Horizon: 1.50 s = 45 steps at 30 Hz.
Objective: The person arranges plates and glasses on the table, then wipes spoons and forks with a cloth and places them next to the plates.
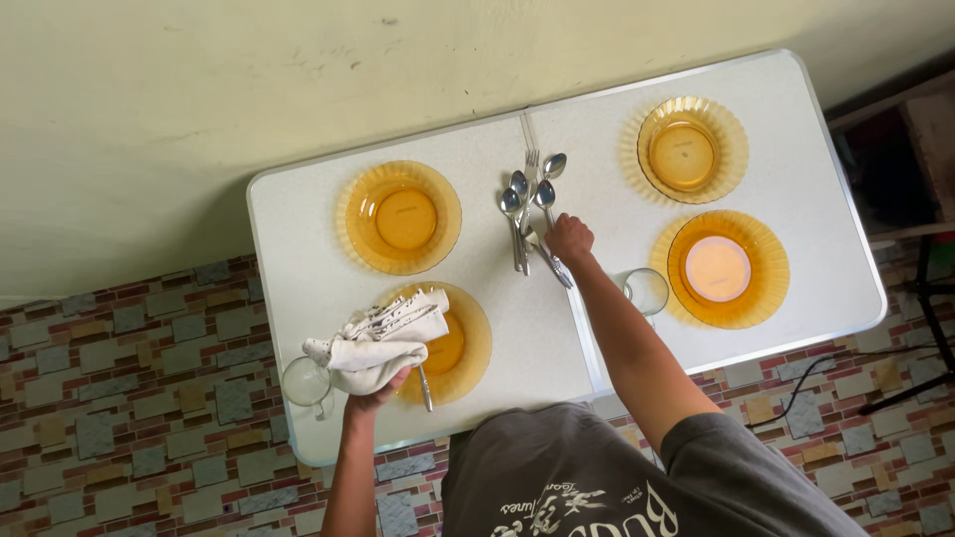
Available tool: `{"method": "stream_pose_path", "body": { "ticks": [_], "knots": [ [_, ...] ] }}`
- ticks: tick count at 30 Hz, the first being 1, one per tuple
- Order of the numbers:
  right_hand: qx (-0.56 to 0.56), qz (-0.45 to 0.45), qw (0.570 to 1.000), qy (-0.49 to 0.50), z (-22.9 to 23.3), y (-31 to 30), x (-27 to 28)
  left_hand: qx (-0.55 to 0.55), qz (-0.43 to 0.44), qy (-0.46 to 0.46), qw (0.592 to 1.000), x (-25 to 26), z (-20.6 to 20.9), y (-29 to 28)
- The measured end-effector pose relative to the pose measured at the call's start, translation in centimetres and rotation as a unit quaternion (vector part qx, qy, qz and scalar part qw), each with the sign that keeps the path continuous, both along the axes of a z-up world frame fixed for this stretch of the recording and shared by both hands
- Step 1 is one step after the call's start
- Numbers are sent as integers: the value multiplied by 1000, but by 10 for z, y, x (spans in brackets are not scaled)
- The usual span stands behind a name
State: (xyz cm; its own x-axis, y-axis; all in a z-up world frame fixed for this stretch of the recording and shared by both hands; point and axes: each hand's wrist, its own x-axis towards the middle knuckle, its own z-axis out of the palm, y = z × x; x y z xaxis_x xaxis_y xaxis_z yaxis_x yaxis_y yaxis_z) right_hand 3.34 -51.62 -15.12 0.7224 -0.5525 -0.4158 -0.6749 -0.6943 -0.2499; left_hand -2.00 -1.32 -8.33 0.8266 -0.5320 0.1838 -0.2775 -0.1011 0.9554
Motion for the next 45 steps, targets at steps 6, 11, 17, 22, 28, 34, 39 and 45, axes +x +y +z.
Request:
{"method": "stream_pose_path", "body": {
  "ticks": [6,11,17,22,28,34,39,45],
  "knots": [
    [23,-38,998,-34,-10,-2,7,-34,2,-41,999,-2,32,-28],
    [67,-69,995,1,5,1,6,54,-33,-118,991,2,86,-66],
    [52,-8,999,1,5,4,-1,137,32,-355,924,8,206,-121],
    [66,29,997,-28,-7,-3,0,72,-22,-239,968,-2,196,-114],
    [5,97,977,-190,27,-1,-4,28,-4,-106,994,-14,119,-102],
    [201,42,865,-457,164,47,-46,-68,-53,62,994,-15,125,-111],
    [503,5,754,-423,244,102,-123,-111,-43,171,978,-9,118,-127],
    [365,143,846,-361,267,142,-166,-210,-40,209,954,-7,93,-166]
  ]
}}
